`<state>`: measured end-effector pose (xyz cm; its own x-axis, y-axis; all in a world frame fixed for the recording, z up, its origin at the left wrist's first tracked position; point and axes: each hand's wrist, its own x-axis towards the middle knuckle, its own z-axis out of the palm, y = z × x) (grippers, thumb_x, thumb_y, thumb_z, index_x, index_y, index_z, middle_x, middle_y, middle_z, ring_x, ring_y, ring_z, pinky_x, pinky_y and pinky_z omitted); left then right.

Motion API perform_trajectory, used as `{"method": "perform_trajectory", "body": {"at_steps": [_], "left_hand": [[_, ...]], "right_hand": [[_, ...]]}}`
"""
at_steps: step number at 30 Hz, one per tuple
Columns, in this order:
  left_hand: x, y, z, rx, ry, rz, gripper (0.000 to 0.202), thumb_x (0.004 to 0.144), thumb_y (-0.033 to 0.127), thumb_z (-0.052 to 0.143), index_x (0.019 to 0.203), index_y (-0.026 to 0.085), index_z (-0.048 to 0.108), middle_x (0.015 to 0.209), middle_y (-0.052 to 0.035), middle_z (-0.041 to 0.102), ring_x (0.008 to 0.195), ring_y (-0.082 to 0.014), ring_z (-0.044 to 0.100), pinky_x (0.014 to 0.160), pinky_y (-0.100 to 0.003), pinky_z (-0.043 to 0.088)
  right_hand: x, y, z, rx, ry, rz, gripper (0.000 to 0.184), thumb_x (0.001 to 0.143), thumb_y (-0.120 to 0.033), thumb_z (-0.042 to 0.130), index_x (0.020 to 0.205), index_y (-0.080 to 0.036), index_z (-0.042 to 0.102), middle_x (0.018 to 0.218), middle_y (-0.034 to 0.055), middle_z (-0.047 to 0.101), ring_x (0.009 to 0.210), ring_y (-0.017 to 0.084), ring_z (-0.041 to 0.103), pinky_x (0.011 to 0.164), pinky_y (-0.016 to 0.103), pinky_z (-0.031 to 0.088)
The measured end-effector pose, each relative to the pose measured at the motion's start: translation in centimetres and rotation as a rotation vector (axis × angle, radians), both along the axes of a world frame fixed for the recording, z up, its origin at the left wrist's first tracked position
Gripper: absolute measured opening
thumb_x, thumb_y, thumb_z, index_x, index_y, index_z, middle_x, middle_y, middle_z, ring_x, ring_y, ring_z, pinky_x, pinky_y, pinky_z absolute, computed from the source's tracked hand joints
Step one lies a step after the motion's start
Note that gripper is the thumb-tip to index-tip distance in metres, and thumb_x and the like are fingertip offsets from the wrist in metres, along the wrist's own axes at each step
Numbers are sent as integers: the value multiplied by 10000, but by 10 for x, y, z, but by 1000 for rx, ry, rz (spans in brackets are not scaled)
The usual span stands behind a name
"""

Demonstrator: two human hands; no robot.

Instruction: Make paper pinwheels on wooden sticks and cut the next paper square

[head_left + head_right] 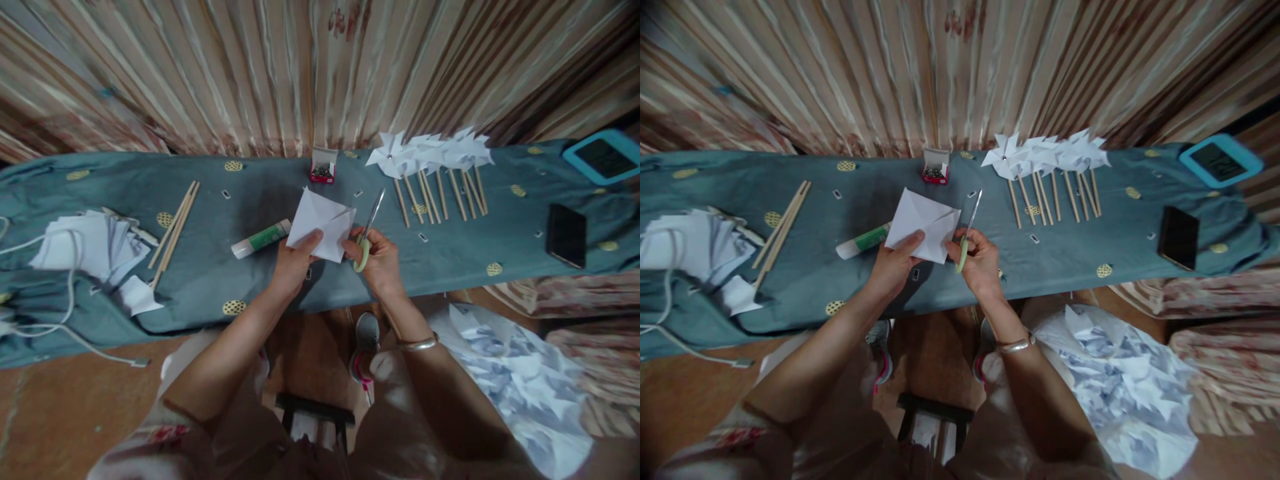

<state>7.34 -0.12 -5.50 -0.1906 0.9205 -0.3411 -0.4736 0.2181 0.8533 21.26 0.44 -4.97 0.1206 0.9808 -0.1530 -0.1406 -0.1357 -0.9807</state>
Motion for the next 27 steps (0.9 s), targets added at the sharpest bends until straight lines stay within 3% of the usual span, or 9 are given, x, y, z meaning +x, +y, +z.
{"method": "perform_trajectory", "body": {"at_steps": [5,13,23,27], "left_hand": [[0,1,2,13,38,34,382,547,403,866,773,152,688,815,-69,731,829,-234,680,728,-326,562],[4,-3,3,-63,34,-37,476,500,412,889,811,102,706,780,-81,731,789,-231,685,742,-326,546],[11,-11,10,-166,107,-59,492,494,384,896,838,91,700,816,-93,725,746,-215,665,740,-333,524],[13,-11,18,-125,114,-68,513,448,433,905,784,98,709,798,-88,723,720,-203,651,724,-324,511]], "right_hand": [[-2,-2,2,-7,41,-33,373,491,-387,872,725,-222,633,541,-90,598,489,79,484,477,215,384],[-5,-1,10,-43,203,-39,390,485,-373,887,768,-217,669,681,-41,712,619,141,613,621,278,504],[10,0,9,-58,363,-137,328,451,-277,884,710,-211,693,643,-67,687,576,108,569,583,248,460],[12,0,14,-54,367,-154,321,430,-268,879,674,-211,679,610,-73,671,555,103,555,565,242,455]]}}
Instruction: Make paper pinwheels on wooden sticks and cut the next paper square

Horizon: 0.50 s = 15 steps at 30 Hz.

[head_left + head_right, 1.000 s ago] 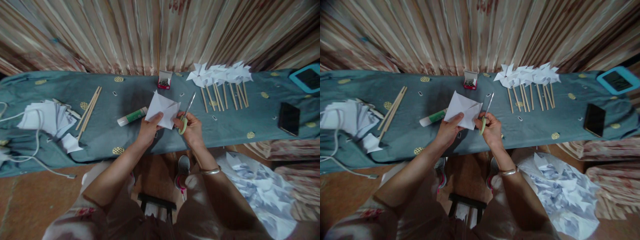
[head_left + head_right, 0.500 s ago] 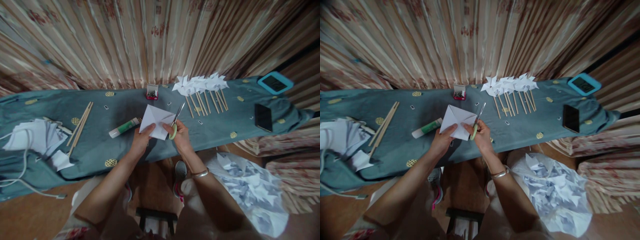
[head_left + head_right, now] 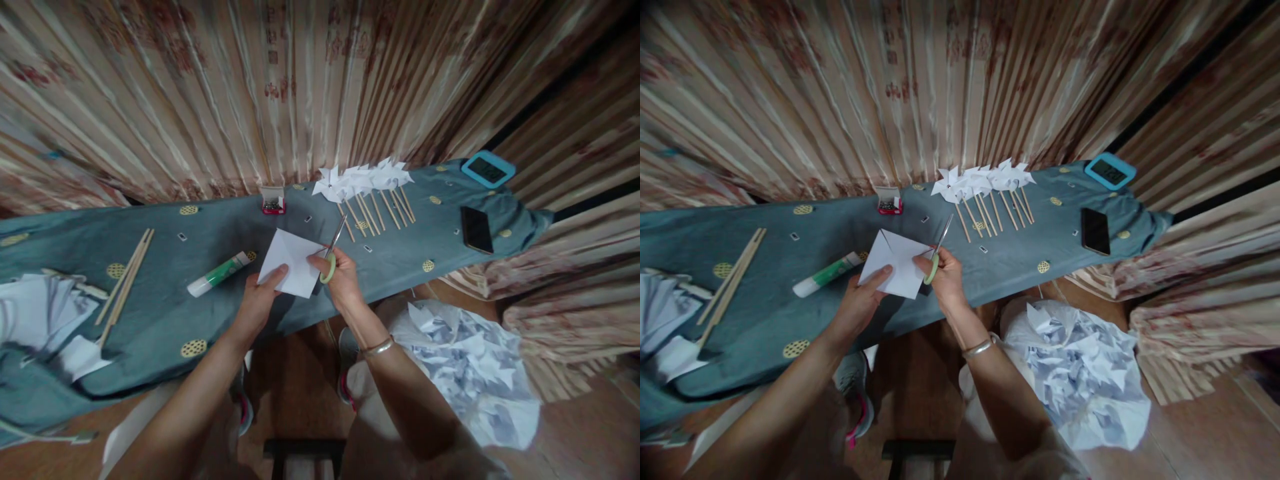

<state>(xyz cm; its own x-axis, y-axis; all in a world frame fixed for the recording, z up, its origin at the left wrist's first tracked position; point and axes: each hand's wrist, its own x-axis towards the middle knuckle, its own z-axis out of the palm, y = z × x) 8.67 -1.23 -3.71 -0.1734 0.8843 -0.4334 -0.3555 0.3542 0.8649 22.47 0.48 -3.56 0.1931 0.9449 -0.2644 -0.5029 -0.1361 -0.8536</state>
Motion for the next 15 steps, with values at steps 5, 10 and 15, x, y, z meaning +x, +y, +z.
{"method": "perform_trajectory", "body": {"at_steps": [5,10,15], "left_hand": [[-6,1,1,111,83,-82,416,509,473,871,721,142,736,683,-33,705,625,-174,613,636,-291,490],[-17,1,1,144,315,-147,268,569,423,815,653,179,740,592,10,664,550,-137,543,546,-245,411],[-20,0,6,166,373,-178,247,554,396,785,551,169,688,493,17,597,479,-105,478,491,-220,345]], "right_hand": [[6,0,1,17,-36,-10,305,463,-275,859,686,-220,658,607,-80,648,552,101,536,554,237,440],[11,-1,2,16,-60,-5,310,472,-289,846,689,-221,635,587,-82,626,534,100,514,537,237,421],[16,-2,6,4,-57,-14,334,452,-270,844,715,-216,647,608,-78,651,545,104,536,539,237,429]]}}
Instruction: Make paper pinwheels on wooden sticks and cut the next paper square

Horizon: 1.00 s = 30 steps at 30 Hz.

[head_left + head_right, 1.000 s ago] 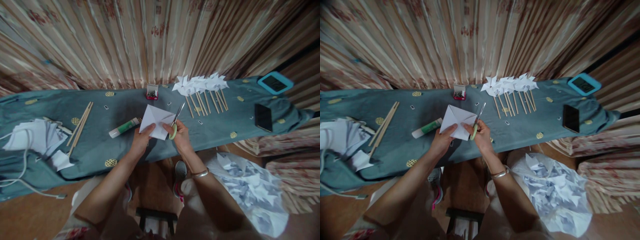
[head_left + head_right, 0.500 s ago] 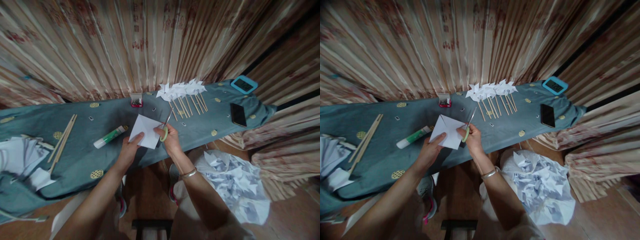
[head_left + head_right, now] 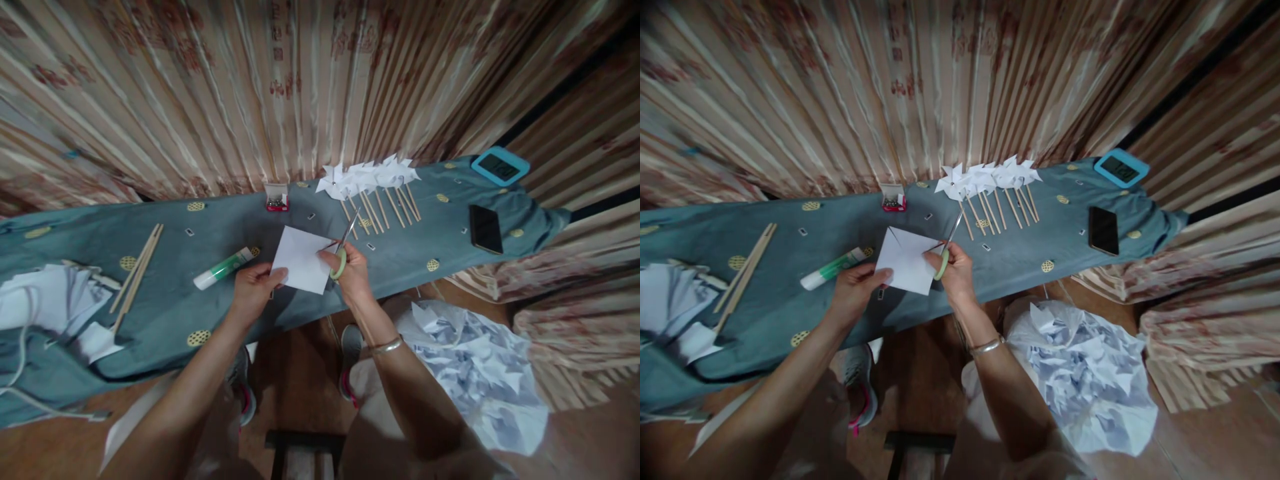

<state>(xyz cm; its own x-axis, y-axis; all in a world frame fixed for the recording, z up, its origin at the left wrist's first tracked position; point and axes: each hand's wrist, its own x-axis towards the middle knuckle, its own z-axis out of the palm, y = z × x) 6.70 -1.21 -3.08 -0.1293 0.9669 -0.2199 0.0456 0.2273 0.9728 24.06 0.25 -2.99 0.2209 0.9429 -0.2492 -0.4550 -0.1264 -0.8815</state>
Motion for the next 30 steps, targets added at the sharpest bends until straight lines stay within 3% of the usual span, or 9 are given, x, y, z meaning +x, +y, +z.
{"method": "perform_trajectory", "body": {"at_steps": [16,22,25,28,30], "left_hand": [[-13,-8,15,38,-80,115,95,553,274,761,564,192,716,536,-8,645,504,-132,543,549,-252,445],[-22,-4,13,40,-119,157,121,525,265,774,577,171,717,549,-11,647,516,-123,549,548,-246,442],[-20,-7,11,34,-218,182,224,544,319,819,680,160,738,661,-28,693,612,-132,602,625,-250,476],[-7,-15,7,8,-343,55,406,579,377,844,923,179,758,888,-50,738,793,-164,661,737,-272,506],[5,-20,3,20,-358,-74,421,559,361,867,917,169,759,909,-60,735,842,-177,660,785,-279,502]], "right_hand": [[-4,7,-3,36,-24,-23,341,459,-272,866,717,-222,649,632,-82,650,559,99,536,571,245,432],[0,13,-3,91,-20,-53,312,467,-277,862,694,-221,656,621,-79,648,573,101,541,593,249,453],[2,17,-5,101,-5,-83,317,468,-264,860,709,-227,657,659,-70,668,623,115,577,636,262,487],[-1,20,-8,101,25,-85,327,455,-245,866,706,-223,657,677,-63,677,638,117,593,655,267,505],[-6,21,-9,102,30,-76,328,449,-240,872,700,-220,662,675,-64,675,615,106,578,630,257,494]]}}
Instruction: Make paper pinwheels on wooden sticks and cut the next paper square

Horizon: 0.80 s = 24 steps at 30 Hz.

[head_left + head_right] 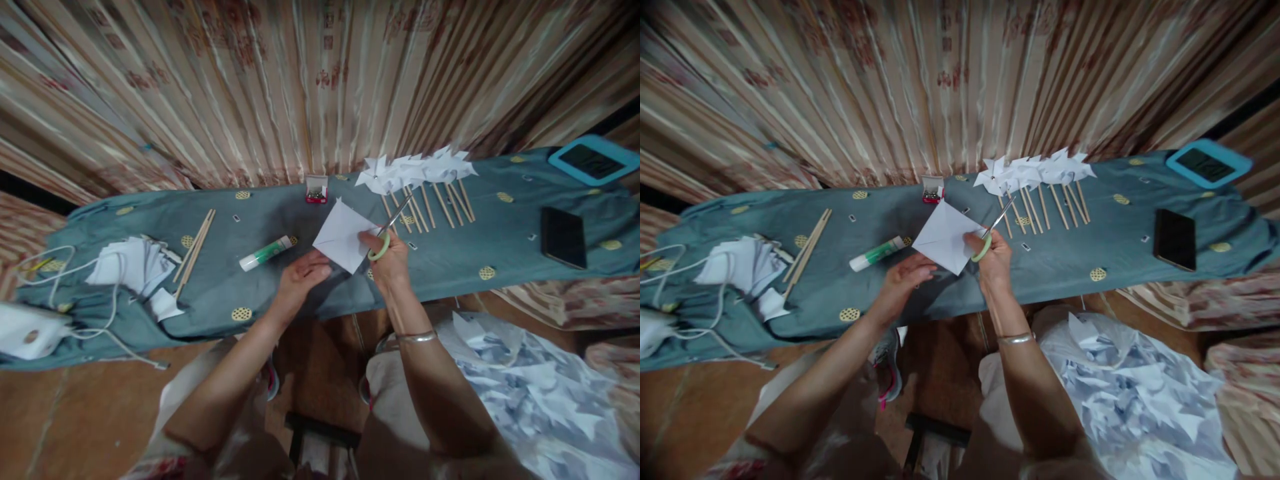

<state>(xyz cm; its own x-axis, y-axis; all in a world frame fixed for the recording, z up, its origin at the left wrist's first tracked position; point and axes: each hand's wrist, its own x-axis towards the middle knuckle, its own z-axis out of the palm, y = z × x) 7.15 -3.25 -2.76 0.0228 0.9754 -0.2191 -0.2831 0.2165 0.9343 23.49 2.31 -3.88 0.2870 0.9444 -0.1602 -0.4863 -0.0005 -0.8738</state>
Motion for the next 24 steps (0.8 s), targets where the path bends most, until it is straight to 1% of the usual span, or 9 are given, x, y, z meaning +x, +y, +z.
{"method": "perform_trajectory", "body": {"at_steps": [1,2,4,6,8,10,15,19,24], "left_hand": [[5,-2,-2,14,3,-19,372,542,352,878,836,161,755,858,-55,730,826,-174,656,810,-283,499],[10,-2,-4,10,4,-35,354,540,347,882,810,160,751,832,-52,727,828,-177,654,827,-291,497],[17,-2,-8,-20,-15,-4,372,495,359,903,763,165,733,764,-34,717,783,-181,654,808,-307,504],[21,-1,-11,-37,-51,57,404,463,385,915,741,167,719,778,-38,728,800,-192,670,849,-327,503],[22,0,-12,-32,-95,93,455,468,404,915,808,164,731,880,-62,756,882,-218,688,911,-352,496],[21,1,-13,-18,-123,116,493,482,416,912,862,158,735,953,-78,765,937,-240,693,943,-373,492],[16,2,-13,14,-130,189,513,509,415,905,920,164,731,1023,-74,766,978,-261,694,960,-393,501],[11,4,-15,28,-105,211,469,545,391,885,930,171,729,1034,-60,766,980,-261,690,936,-380,519],[6,4,-20,-7,-69,216,398,560,331,864,896,169,725,969,-58,768,962,-264,688,886,-372,539]], "right_hand": [[-3,0,0,-1,-4,9,325,451,-243,874,698,-220,664,672,-65,672,601,101,567,612,251,484],[-6,-1,-1,-2,-8,21,321,454,-246,874,699,-220,668,671,-66,669,591,97,557,595,246,474],[-13,-2,-1,-8,-8,43,319,457,-239,873,706,-217,675,673,-66,668,584,91,547,577,238,455],[-19,-3,-1,-17,6,51,321,453,-218,870,715,-210,684,671,-68,666,588,85,547,581,233,448],[-25,-4,-1,-23,14,59,320,448,-200,871,705,-204,681,665,-72,659,593,79,549,596,231,449],[-29,-5,-2,-24,11,68,322,440,-190,875,687,-204,670,654,-78,647,593,76,546,608,231,451],[-36,-8,-5,-19,-55,89,312,456,-223,879,678,-210,660,632,-81,630,564,81,526,577,240,450],[-39,-10,-6,-11,-79,104,324,459,-240,887,691,-208,663,639,-76,636,568,83,536,559,229,456],[-38,-14,-8,-16,-113,150,331,478,-272,901,717,-210,681,654,-70,657,570,89,547,550,226,462]]}}
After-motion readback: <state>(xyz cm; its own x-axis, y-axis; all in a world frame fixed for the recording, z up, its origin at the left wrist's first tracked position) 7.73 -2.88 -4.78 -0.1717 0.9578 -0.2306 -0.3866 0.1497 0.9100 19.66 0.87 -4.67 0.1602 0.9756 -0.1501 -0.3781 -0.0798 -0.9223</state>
